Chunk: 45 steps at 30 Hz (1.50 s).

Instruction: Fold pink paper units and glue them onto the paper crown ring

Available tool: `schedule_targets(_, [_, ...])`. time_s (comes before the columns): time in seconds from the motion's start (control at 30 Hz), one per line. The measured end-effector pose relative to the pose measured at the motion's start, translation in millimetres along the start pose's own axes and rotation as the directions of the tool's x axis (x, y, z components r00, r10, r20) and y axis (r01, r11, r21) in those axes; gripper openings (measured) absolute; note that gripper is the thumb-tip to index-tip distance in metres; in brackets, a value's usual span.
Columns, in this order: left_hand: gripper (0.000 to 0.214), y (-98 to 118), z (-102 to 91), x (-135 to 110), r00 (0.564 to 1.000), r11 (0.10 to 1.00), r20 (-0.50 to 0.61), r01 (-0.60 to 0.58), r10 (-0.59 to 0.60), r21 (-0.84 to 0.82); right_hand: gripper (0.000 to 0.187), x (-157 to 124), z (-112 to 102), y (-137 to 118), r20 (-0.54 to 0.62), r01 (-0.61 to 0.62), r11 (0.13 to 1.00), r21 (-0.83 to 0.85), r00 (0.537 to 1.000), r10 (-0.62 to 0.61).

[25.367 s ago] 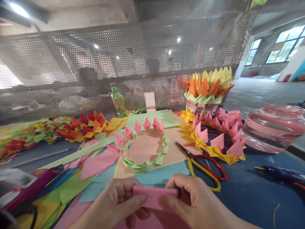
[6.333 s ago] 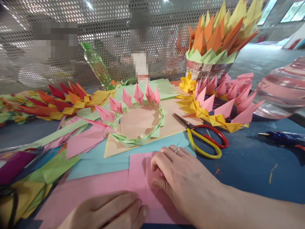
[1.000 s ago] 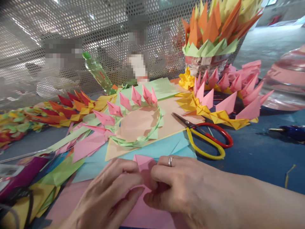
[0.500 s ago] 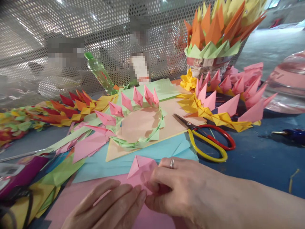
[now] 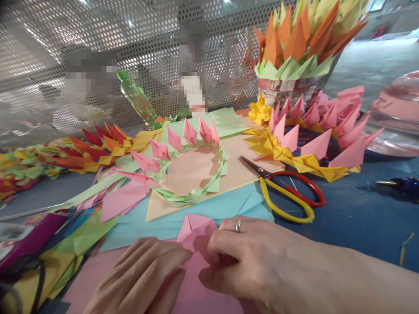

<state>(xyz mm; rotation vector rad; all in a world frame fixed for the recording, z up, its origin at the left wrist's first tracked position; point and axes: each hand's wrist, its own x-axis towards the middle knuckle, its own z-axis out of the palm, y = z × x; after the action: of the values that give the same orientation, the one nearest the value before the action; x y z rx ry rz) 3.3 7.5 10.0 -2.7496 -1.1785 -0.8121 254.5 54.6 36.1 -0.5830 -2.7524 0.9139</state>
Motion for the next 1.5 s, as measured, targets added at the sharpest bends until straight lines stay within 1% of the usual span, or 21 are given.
schedule_targets(0.07, [0.018,-2,1.3,0,0.997,0.996,0.067,0.045,-0.040,-0.076,0.035,0,1,1,0.004,-0.003,1.000,0.005,1.000,0.003])
schedule_targets(0.1, [0.016,-3,1.9,0,0.995,0.992,0.083,0.062,-0.053,-0.108,0.037,0,2,2,0.006,-0.003,1.000,0.008,1.000,0.003])
schedule_targets(0.23, [0.014,-6,5.1,0,0.990,0.970,0.108,0.109,-0.087,-0.216,0.036,-1,4,4,-0.002,0.005,1.000,-0.001,1.000,-0.005])
schedule_targets(0.5, [0.017,-8,6.9,4,0.991,0.959,0.102,0.113,-0.089,-0.260,0.034,0,2,2,-0.011,0.020,1.000,-0.017,1.000,-0.020])
schedule_targets(0.6, [0.012,-7,6.0,8,0.981,0.935,0.152,0.164,-0.121,-0.315,0.035,-1,5,1,0.004,-0.001,0.999,-0.039,1.000,0.002])
schedule_targets(0.7, [0.012,-7,5.3,9,0.965,0.911,0.209,0.223,-0.157,-0.348,0.033,-1,6,2,0.019,-0.010,0.999,-0.041,1.000,0.011])
schedule_targets(0.87, [0.015,-6,4.4,10,0.957,0.905,0.235,0.245,-0.170,-0.347,0.033,-2,4,4,0.044,0.014,0.999,-0.030,0.999,-0.013])
schedule_targets(1.03, [0.019,-3,2.2,15,0.952,0.918,0.246,0.256,-0.184,-0.302,0.035,-3,3,2,0.049,-0.015,0.999,-0.040,0.999,0.017])
schedule_targets(1.17, [0.019,-3,1.8,19,0.944,0.927,0.275,0.258,-0.182,-0.271,0.035,-2,4,1,0.044,0.001,0.999,-0.047,0.999,0.001])
schedule_targets(1.27, [0.020,-3,3.4,21,0.938,0.928,0.292,0.265,-0.186,-0.261,0.034,-1,3,0,0.031,0.001,0.999,-0.044,1.000,0.001])
schedule_targets(1.4, [0.020,-4,5.3,19,0.960,0.937,0.225,0.226,-0.167,-0.266,0.027,-1,4,-1,-0.024,-0.007,0.998,-0.060,1.000,0.006])
schedule_targets(1.43, [0.020,-3,5.1,18,0.960,0.939,0.223,0.226,-0.169,-0.260,0.027,-2,5,-1,-0.032,-0.003,0.998,-0.062,0.999,0.001])
schedule_targets(1.5, [0.020,-3,4.1,18,0.949,0.939,0.259,0.244,-0.180,-0.244,0.027,-3,6,-2,-0.041,-0.003,0.998,-0.061,0.999,0.001])
